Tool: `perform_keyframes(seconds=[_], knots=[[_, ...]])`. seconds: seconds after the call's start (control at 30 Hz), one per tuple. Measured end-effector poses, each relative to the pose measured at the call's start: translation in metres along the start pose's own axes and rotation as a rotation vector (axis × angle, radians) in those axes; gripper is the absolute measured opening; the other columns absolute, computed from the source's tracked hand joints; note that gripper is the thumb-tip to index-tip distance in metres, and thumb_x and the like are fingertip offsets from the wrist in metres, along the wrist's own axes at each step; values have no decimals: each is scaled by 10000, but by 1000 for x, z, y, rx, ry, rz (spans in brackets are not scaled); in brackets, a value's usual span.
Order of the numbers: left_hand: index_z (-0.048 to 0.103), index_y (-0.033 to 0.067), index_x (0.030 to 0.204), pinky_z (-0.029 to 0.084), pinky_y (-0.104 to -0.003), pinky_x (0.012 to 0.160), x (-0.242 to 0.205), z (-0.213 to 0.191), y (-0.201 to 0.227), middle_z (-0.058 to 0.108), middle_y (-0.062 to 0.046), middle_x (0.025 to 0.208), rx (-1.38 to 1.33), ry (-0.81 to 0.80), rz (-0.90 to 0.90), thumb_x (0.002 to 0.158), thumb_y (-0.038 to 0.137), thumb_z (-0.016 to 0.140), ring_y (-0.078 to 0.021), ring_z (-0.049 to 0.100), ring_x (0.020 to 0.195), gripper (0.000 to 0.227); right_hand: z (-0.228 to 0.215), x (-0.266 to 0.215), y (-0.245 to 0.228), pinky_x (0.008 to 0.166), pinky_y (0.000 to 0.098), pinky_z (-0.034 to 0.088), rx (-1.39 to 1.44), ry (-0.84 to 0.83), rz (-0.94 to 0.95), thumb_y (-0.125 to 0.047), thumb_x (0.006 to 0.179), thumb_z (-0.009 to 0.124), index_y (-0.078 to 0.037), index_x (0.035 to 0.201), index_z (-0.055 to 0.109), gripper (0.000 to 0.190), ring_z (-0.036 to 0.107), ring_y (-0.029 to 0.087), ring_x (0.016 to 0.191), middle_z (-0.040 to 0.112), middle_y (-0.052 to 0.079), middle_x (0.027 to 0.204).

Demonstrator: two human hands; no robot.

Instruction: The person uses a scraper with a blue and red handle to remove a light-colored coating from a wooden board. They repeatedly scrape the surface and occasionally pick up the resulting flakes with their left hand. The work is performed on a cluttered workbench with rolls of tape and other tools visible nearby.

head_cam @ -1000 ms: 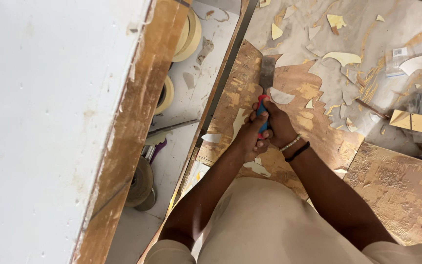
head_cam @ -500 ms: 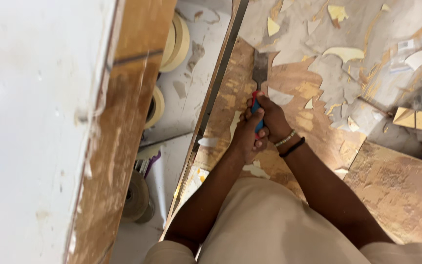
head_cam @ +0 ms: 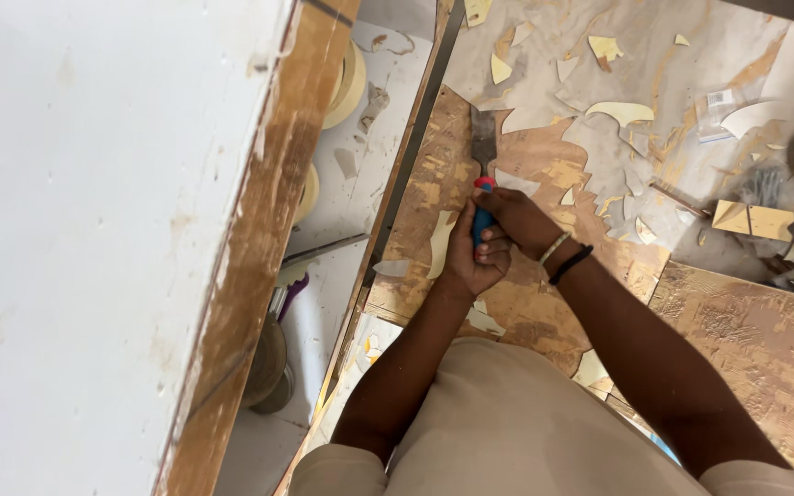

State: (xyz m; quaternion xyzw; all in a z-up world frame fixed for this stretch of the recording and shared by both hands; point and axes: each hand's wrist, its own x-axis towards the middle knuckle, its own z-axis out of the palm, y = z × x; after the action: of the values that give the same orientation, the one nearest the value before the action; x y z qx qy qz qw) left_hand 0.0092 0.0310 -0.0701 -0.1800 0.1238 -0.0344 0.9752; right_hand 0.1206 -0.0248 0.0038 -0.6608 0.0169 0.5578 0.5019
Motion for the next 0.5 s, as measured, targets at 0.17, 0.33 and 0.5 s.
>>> perform_keyframes(seconds=[0.17,0.33,0.5], knots=[[604,184,968,378,-153,382,5,3,-7,541,56,635,131,81,79,1044,636,535,-37,514,473,464,7,-9,-22,324,266,439,6,59,50,-416,1029,528,-12,954,626,422,497,124,359,558,39,560],[518,164,907,323,-211,334,4,38,-11,453,42,550,535,483,172,997,680,466,-70,418,383,527,-2,5,6,293,221,369,206,-65,-46,-521,1077,544,-71,1005,605,460,397,74,349,476,-17,547],[479,144,914,302,-241,342,7,51,-13,444,32,563,705,614,190,1028,646,415,-85,397,393,519,4,8,19,757,330,611,549,-143,-90,-472,1020,536,-71,1027,584,404,676,173,765,625,46,828]])
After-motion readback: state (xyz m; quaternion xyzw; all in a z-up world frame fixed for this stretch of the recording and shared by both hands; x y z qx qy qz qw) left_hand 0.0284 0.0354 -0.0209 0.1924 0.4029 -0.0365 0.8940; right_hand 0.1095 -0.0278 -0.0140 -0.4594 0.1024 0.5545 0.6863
